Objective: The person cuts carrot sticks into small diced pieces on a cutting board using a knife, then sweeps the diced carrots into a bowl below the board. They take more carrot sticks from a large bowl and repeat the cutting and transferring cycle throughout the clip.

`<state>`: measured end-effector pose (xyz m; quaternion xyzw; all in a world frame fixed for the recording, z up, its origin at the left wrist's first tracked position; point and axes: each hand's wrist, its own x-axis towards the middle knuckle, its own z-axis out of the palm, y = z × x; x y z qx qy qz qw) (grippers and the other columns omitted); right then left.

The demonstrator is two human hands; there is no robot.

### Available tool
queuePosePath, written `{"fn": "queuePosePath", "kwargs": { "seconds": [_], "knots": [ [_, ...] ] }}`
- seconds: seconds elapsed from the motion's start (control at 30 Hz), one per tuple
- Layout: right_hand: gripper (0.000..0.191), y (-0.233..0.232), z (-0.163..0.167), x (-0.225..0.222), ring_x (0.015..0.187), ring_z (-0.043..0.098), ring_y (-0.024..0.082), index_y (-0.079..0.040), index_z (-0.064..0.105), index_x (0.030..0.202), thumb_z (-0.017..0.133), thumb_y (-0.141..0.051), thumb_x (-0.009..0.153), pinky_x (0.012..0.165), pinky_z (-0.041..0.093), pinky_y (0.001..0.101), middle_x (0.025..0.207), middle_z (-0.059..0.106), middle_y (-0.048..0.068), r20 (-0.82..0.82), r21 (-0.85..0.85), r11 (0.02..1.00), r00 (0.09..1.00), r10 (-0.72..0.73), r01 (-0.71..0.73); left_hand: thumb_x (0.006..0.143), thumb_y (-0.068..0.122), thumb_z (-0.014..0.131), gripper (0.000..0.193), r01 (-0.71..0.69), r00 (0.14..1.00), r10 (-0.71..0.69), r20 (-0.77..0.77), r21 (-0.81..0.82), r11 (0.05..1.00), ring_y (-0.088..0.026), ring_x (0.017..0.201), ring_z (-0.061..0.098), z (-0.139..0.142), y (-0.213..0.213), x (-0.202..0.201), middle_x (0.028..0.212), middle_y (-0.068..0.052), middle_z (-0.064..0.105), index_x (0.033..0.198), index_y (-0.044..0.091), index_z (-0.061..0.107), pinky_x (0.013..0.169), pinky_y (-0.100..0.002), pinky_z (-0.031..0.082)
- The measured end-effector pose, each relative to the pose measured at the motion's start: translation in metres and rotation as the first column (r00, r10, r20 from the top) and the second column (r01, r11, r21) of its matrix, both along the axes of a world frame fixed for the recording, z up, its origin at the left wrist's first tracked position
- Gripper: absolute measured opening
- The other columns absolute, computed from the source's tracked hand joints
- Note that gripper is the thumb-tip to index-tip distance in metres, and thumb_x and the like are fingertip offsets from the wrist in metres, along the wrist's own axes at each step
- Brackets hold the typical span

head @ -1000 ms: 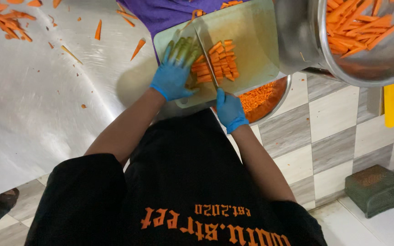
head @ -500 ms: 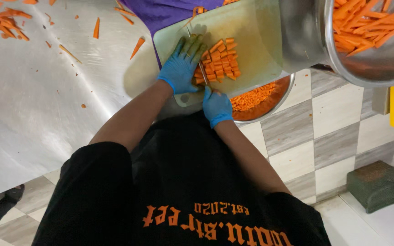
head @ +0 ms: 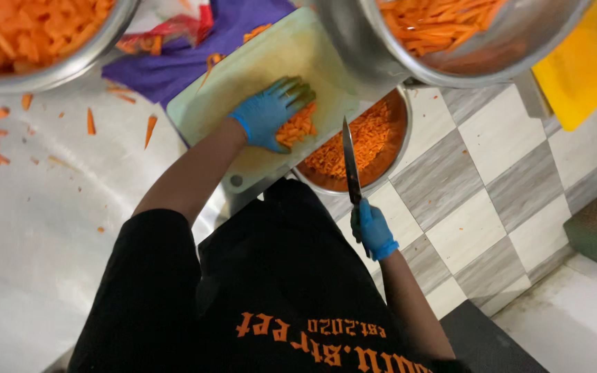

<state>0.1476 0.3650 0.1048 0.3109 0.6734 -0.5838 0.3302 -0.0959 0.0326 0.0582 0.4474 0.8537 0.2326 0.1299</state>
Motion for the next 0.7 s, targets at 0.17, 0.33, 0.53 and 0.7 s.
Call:
{"fn": "queuePosePath", "kwargs": {
  "seconds": [0.17,0.33,0.53,0.7],
  "knots": [
    [0.056,0.046,-0.007,0.065,0.038,0.046,0.016,-0.008,0.053,0.075,0.035,-0.051,0.106,0.036,0.041,0.0328,0.051,0.048,0.004,-0.047,0.091,0.957,0.961,-0.273,0.276,0.069,0.055,0.084,0.118,0.083,0.986,-0.112,0.123,0.22,0.972,-0.043,0.149,0.027,0.024,0.145,0.001,0.16,-0.028,0.031,0.158,0.001,0.028,0.124,-0.052,0.02],
    [0.061,0.078,-0.018,0.131,0.038,0.046,0.018,-0.007,0.055,0.075,0.035,-0.057,0.103,0.036,0.041,0.0343,0.051,0.046,0.005,-0.026,0.091,0.864,0.869,-0.495,0.495,0.084,0.038,0.075,0.063,0.377,0.923,-0.318,-0.217,0.342,0.861,-0.039,0.142,0.042,0.057,0.228,-0.008,0.154,-0.018,0.045,0.137,0.01,0.058,0.119,-0.054,0.032],
    [0.061,0.084,-0.038,0.187,0.038,0.045,0.018,-0.008,0.054,0.077,0.037,-0.061,0.101,0.036,0.041,0.0352,0.053,0.045,0.005,0.057,0.096,0.738,0.737,-0.674,0.668,0.094,0.029,0.077,0.046,-0.129,0.992,0.124,0.034,0.223,0.966,-0.038,0.13,0.057,0.081,0.284,-0.159,0.142,-0.018,0.057,0.131,0.006,0.064,0.111,-0.045,0.048],
    [0.058,0.083,-0.05,0.2,0.041,0.048,0.019,-0.004,0.059,0.083,0.046,-0.058,0.1,0.038,0.04,0.0347,0.056,0.051,0.007,0.021,0.166,0.703,0.71,-0.704,0.692,0.068,0.056,0.093,0.136,-0.08,0.993,0.112,0.029,-0.526,0.847,-0.039,0.152,0.02,0.103,0.308,-0.216,0.165,-0.023,0.018,0.157,-0.004,0.009,0.121,-0.045,0.028]
  ]
}}
